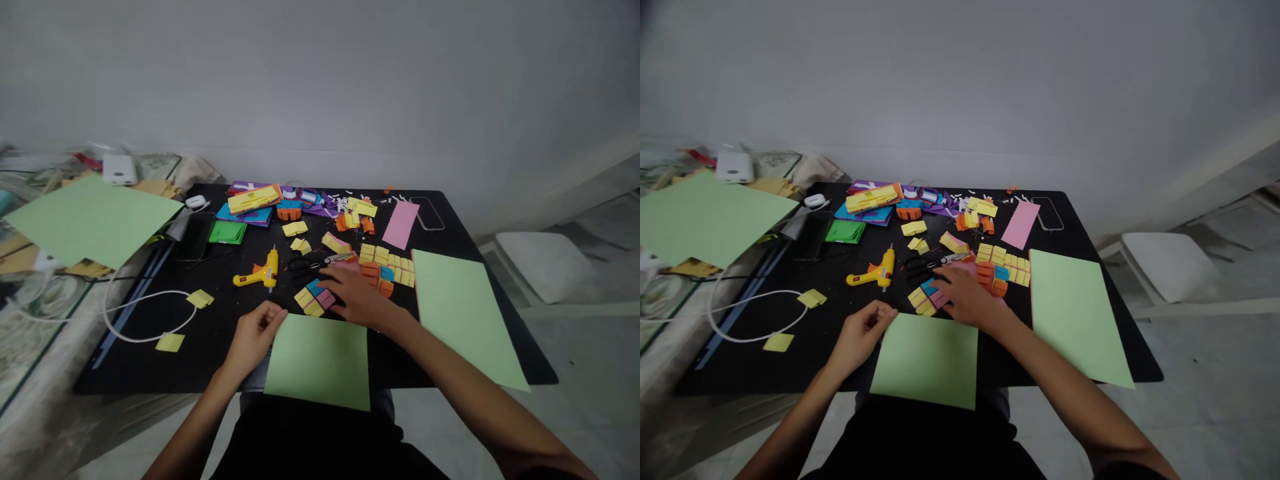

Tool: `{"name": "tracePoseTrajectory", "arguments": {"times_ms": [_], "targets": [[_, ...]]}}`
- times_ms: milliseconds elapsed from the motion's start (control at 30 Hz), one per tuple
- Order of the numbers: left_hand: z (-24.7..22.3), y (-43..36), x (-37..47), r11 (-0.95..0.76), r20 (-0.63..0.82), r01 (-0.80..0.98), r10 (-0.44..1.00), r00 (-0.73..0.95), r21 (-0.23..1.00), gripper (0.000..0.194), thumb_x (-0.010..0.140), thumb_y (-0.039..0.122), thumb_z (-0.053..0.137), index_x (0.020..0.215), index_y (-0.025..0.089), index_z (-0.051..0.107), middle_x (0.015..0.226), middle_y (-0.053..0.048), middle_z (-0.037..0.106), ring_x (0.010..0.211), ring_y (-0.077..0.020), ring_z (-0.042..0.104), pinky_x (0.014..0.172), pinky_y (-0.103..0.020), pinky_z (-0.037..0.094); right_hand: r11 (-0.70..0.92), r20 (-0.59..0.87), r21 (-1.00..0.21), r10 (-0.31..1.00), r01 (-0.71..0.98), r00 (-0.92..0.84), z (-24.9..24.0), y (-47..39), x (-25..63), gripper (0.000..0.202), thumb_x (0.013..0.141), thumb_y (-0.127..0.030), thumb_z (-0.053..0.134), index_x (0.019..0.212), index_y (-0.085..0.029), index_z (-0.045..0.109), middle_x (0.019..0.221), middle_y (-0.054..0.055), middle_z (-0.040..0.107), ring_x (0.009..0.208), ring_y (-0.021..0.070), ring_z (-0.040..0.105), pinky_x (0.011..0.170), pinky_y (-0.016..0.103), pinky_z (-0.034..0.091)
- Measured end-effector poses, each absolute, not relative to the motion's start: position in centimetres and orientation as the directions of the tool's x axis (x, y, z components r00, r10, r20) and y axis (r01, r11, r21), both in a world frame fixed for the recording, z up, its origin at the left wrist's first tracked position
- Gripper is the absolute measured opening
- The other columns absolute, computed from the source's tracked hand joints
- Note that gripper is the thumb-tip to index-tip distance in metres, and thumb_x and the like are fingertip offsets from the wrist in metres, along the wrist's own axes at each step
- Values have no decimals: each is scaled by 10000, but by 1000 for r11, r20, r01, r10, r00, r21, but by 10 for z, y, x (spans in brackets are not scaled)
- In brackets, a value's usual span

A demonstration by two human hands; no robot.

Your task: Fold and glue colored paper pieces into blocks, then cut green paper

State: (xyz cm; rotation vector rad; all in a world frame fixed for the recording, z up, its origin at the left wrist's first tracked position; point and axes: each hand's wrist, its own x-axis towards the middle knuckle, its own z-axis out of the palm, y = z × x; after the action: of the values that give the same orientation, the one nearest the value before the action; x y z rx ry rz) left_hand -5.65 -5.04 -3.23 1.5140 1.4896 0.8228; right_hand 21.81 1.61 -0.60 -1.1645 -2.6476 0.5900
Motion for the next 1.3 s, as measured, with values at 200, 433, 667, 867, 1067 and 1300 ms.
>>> {"name": "tracePoseTrajectory", "arguments": {"times_ms": [200, 433, 667, 867, 1067, 1300], "targets": [[-22, -52, -75, -24, -96, 491, 971, 218, 871, 322, 959, 474, 623, 833, 190, 709, 746, -8, 685, 706, -158, 631, 667, -240, 489, 671, -49, -509, 602, 538, -797, -8, 17, 183, 580, 851, -119, 733, 1417, -150, 609, 1541, 182, 565, 1454, 329, 494, 1178, 504, 410], [-29, -45, -91, -33, -98, 517, 970, 223, 855, 333, 952, 494, 631, 843, 188, 707, 743, -2, 681, 711, -161, 635, 672, -241, 485, 722, 0, -403, 614, 562, -789, -6, 18, 189, 528, 831, -194, 792, 1336, -121, 658, 1277, 160, 681, 1247, 333, 567, 1099, 492, 452], [-30, -37, -97, 12, -130, 491, 970, 207, 871, 346, 948, 525, 625, 875, 197, 705, 732, 13, 664, 547, -117, 547, 530, -223, 434, 620, -28, -419, 721, 663, -692, -7, 6, 219, 588, 864, -255, 770, 1414, -137, 600, 1320, 194, 615, 1158, 321, 639, 992, 485, 549], [-32, -31, -84, -1, -98, 516, 981, 165, 857, 325, 958, 510, 610, 857, 205, 654, 692, 34, 616, 540, -114, 547, 529, -219, 425, 496, 127, -470, 857, 730, -500, 21, 15, 262, 521, 895, -282, 747, 1395, -226, 613, 1369, 135, 601, 1240, 294, 626, 1053, 464, 548], [-32, -28, -75, -78, -54, 543, 973, 223, 836, 315, 980, 481, 574, 843, 206, 645, 672, 34, 608, 578, -127, 561, 575, -228, 441, 453, -62, -452, 844, 768, -533, 10, 11, 249, 537, 865, -308, 814, 1363, -200, 643, 1338, 147, 668, 1267, 322, 618, 1074, 495, 521], [-34, -35, -84, -109, -35, 592, 974, 226, 799, 298, 1000, 466, 556, 873, 211, 644, 729, 24, 651, 630, -141, 611, 621, -240, 460, 329, -227, -466, 853, 821, -471, 4, -1, 218, 642, 849, -87, 735, 1457, -189, 557, 1296, 144, 627, 1214, 292, 621, 996, 410, 541]]}}
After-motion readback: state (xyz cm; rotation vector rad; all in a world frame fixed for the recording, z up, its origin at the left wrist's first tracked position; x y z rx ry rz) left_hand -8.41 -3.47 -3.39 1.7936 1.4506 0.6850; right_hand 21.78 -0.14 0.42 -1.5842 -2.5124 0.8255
